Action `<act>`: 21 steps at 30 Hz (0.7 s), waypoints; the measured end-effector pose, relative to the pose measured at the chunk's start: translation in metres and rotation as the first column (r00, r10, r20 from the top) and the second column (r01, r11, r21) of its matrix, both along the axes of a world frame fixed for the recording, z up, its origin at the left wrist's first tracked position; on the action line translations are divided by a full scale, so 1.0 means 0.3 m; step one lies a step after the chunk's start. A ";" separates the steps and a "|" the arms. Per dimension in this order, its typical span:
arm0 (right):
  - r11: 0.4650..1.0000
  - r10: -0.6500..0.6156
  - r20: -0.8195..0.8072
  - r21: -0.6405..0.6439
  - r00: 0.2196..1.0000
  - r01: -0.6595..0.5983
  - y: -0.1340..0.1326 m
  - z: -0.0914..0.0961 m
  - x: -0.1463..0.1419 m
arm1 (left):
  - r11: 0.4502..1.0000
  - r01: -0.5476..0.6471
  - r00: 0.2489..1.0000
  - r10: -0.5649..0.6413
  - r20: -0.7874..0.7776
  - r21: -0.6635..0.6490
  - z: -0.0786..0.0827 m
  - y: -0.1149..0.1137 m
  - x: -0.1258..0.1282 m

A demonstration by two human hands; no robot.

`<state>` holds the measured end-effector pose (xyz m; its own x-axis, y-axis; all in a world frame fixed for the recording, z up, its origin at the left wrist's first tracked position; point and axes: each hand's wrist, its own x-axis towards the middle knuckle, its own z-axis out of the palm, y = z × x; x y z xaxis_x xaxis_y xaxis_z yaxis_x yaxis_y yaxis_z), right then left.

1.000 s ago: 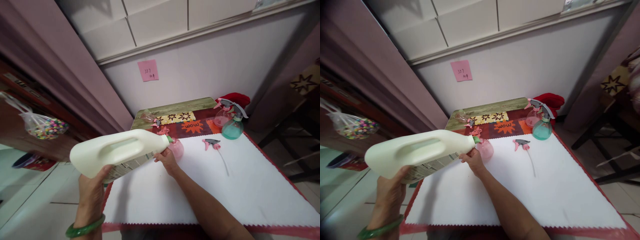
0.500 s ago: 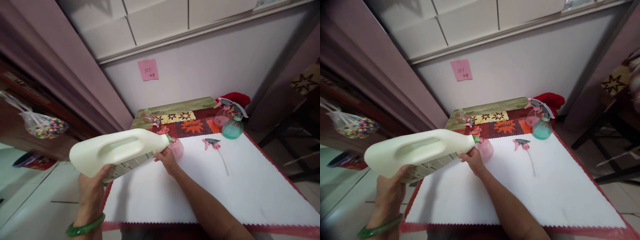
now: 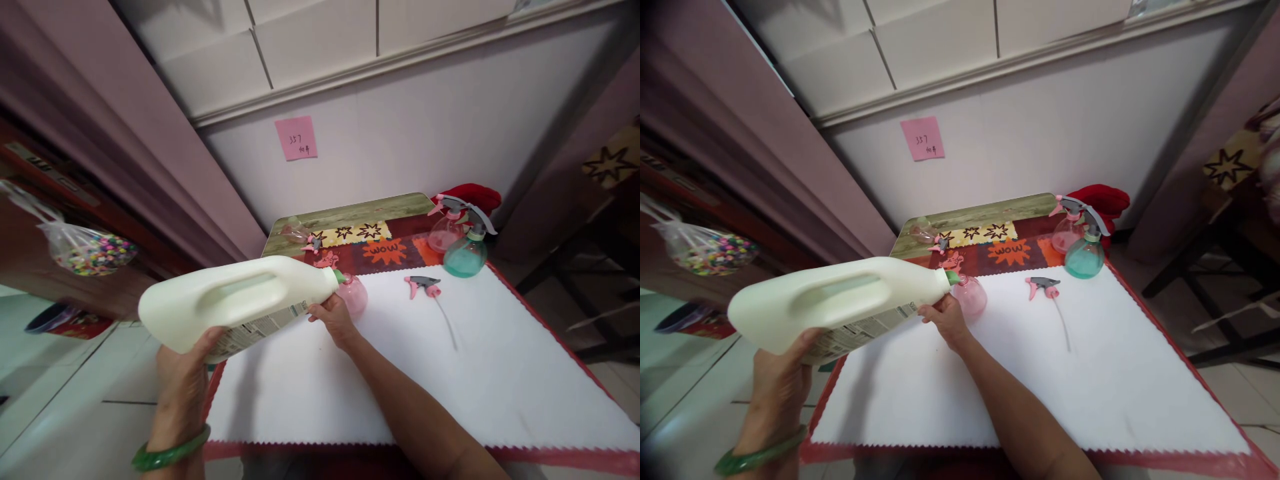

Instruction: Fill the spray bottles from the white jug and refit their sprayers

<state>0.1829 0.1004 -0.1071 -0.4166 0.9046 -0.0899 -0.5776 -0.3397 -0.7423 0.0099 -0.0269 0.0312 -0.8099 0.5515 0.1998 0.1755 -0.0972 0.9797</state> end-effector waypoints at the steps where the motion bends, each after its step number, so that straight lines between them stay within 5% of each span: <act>1: 1.000 0.000 -0.001 0.003 1.000 0.000 0.000 0.000 0.000 | 1.000 0.009 1.000 -0.009 0.005 0.004 0.003 -0.001 0.006; 21: 1.000 0.004 0.011 0.011 1.000 -0.004 -0.003 0.009 0.006 | 1.000 -0.002 1.000 0.002 -0.018 0.003 0.018 0.001 0.024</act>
